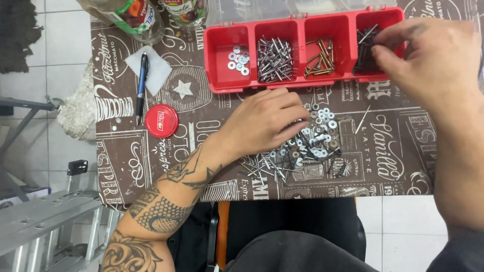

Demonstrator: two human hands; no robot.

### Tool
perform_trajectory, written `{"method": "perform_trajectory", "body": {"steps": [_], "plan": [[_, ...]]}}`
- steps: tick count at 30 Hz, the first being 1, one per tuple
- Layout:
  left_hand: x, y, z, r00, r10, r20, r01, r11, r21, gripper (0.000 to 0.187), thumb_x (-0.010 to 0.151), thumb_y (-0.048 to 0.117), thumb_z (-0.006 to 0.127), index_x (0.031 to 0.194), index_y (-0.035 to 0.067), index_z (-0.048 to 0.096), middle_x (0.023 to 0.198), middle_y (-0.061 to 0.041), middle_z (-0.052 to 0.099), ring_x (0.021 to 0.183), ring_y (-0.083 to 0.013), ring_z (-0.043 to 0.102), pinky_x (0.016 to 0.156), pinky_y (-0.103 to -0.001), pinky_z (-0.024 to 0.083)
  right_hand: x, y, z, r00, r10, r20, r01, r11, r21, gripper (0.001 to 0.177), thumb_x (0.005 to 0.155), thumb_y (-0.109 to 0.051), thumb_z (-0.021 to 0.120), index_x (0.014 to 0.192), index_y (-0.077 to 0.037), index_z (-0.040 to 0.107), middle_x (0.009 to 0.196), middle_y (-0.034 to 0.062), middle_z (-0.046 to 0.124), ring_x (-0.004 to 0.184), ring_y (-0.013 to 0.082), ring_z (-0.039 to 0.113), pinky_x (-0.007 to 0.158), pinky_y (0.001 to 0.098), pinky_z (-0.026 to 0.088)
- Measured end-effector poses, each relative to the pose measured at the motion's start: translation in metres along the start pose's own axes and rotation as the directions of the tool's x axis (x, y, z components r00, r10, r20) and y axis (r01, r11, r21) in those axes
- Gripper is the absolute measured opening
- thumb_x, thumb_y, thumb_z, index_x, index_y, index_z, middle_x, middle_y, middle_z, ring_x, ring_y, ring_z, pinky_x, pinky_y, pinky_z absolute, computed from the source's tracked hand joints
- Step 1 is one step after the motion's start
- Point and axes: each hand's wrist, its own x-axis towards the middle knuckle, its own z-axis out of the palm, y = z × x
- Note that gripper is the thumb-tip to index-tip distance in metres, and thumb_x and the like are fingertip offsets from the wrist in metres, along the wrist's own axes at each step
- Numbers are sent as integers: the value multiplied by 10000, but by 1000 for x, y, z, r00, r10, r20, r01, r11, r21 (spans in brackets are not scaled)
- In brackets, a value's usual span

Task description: The person sorts screws and washers from a mixed pile on the table into a red compartmentalized organizer. They pick up individual screws and washers, place washers into the leftmost compartment, and distribute screws into the other compartments by type.

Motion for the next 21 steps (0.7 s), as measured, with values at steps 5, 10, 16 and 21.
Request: {"method": "perform_trajectory", "body": {"steps": [5, 10, 16, 21], "plan": [[-4, -9, 4, 998, -4, -56, 5, 1000, 19, 92, 994, 143, 664, 1067, 93, 690, 978, -58, 704, 901, -184, 682, 862, -336, 608, -10, -26, -18, 993, -78, -83, 85, 993, 78, 226, 1206, -182, 905, 1373, -33, 873, 945, 6, 733, 792, 134, 632, 851, 313, 522], [-4, -11, -4, 994, -51, -97, 56, 997, 50, 35, 992, 102, 675, 1010, 81, 695, 887, -41, 733, 797, -163, 695, 692, -286, 601, -4, -69, -27, 802, -552, 227, 389, 772, 502, 239, 868, -325, 748, 999, -133, 803, 973, -25, 804, 821, 114, 759, 756, 282, 607], [-9, -12, 1, 991, 46, -126, -18, 977, 212, 303, 1081, 276, 654, 1297, 82, 568, 1059, -72, 735, 904, -184, 755, 735, -314, 662, -13, -92, -5, 707, -618, 344, 217, 652, 726, 328, 844, -366, 752, 1123, -193, 762, 512, -54, 688, 361, 109, 620, 494, 268, 567], [-9, -10, -1, 990, 76, -115, -46, 969, 241, 286, 1082, 284, 644, 1271, 82, 570, 960, -44, 694, 794, -172, 693, 644, -328, 615, -13, -88, 1, 741, -564, 364, 256, 739, 624, 321, 852, -388, 753, 1078, -162, 778, 626, -33, 774, 503, 128, 721, 616, 302, 611]]}}
